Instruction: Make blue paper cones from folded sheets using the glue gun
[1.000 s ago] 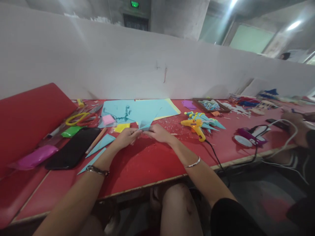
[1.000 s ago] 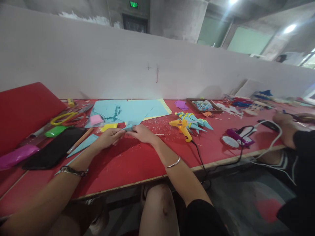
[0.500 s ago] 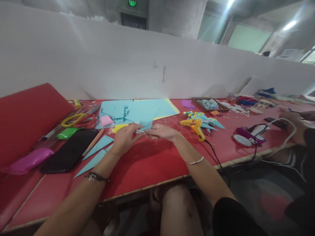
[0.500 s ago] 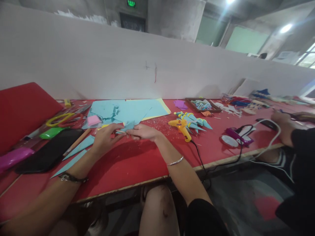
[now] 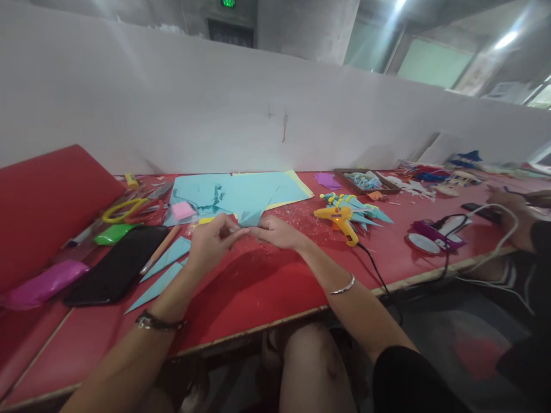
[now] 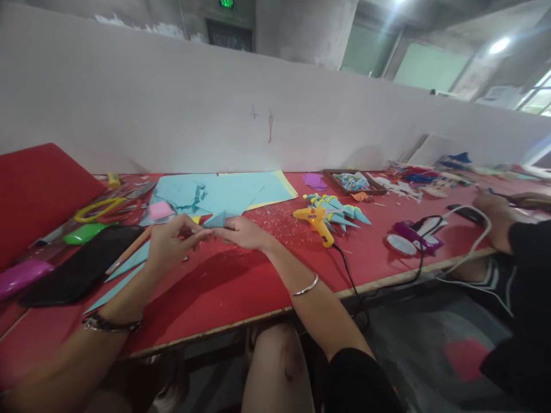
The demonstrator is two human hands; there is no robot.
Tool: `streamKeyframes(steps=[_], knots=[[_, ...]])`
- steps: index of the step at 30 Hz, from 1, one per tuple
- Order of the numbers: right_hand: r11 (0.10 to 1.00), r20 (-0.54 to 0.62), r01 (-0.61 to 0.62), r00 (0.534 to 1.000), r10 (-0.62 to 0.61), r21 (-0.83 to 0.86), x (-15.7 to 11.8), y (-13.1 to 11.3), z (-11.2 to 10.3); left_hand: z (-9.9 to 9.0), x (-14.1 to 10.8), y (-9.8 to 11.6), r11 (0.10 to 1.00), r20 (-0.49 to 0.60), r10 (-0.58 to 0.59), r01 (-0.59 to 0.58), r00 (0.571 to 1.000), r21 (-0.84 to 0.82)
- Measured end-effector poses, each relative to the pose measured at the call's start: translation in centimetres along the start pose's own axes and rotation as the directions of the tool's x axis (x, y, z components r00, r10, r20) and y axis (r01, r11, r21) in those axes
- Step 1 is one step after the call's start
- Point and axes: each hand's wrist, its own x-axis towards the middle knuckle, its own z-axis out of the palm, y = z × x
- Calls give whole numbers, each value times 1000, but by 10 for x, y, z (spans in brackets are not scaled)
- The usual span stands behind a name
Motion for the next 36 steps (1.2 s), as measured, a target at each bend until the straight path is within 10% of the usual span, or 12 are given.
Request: streamKeyframes(steps=[11,23,31,36], knots=[[896,-76,197,966,-246,-397,6,5,9,-3,5,11,930,63,-165,177,984,-321],[684,-134,2,980,-146,-729,5,-1,15,4,10,6,878,90,-196,216,976,-427],[576,-182,-119,982,-52,-808,5,-1,20,8,4,3,987,1,-148,148,989,70],[585,-191,-99,977,-97,-805,6,4,19,7,7,3,982,39,-186,184,982,51]])
